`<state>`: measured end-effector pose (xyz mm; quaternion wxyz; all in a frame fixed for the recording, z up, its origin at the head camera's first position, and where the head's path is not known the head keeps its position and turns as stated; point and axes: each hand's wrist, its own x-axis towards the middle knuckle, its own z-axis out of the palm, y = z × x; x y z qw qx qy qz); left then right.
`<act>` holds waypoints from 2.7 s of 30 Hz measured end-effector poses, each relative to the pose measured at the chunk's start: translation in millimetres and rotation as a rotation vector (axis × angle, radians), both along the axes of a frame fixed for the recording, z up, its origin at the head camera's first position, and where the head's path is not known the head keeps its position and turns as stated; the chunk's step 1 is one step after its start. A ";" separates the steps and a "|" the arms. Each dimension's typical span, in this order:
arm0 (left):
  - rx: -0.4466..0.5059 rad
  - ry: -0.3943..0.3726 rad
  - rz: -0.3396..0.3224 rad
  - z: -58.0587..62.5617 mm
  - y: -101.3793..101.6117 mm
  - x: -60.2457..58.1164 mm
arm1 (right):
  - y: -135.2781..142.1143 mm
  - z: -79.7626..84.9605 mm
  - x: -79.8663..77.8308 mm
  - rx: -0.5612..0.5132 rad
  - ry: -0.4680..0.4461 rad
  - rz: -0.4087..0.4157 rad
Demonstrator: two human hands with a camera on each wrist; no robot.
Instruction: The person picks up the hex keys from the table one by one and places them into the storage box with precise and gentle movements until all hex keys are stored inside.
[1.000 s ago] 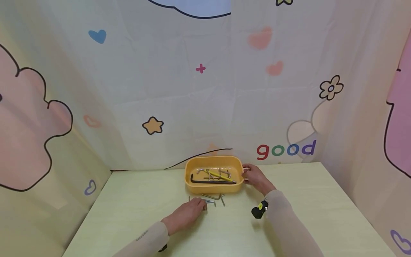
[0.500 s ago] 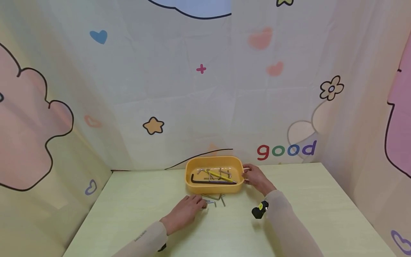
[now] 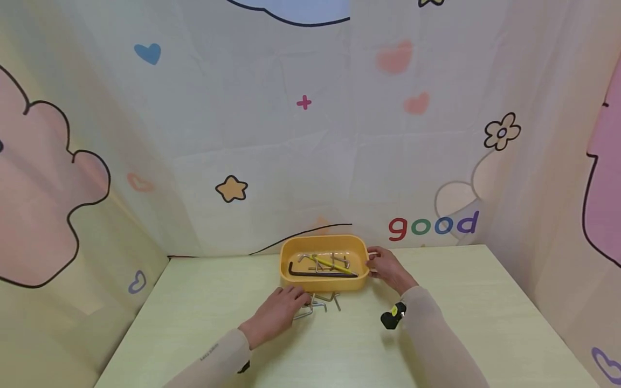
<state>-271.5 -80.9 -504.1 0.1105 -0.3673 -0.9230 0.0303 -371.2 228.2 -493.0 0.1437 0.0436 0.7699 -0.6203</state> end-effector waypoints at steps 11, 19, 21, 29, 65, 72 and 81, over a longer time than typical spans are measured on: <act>0.018 0.062 -0.009 11.2 -4.9 -5.5 | -1.0 0.9 0.1 0.016 -0.013 -0.015; 0.013 0.051 0.028 23.5 -3.0 -9.8 | -0.8 2.2 0.3 0.019 -0.009 -0.022; 0.005 0.053 0.033 25.4 -2.7 -11.4 | -1.0 2.6 0.6 0.018 -0.013 -0.022; -0.025 0.121 0.028 34.4 -2.9 -20.0 | -0.7 2.9 0.6 0.009 -0.024 -0.026; 0.059 -0.024 0.099 58.1 20.4 -81.0 | 1.2 -2.8 0.6 -0.017 -0.017 -0.029; 0.023 -0.068 0.117 57.1 23.1 -91.5 | 0.6 -0.9 0.5 -0.007 -0.020 -0.033; 0.027 -0.159 0.134 55.6 30.8 -103.0 | 0.6 -0.5 -0.7 -0.002 -0.018 -0.032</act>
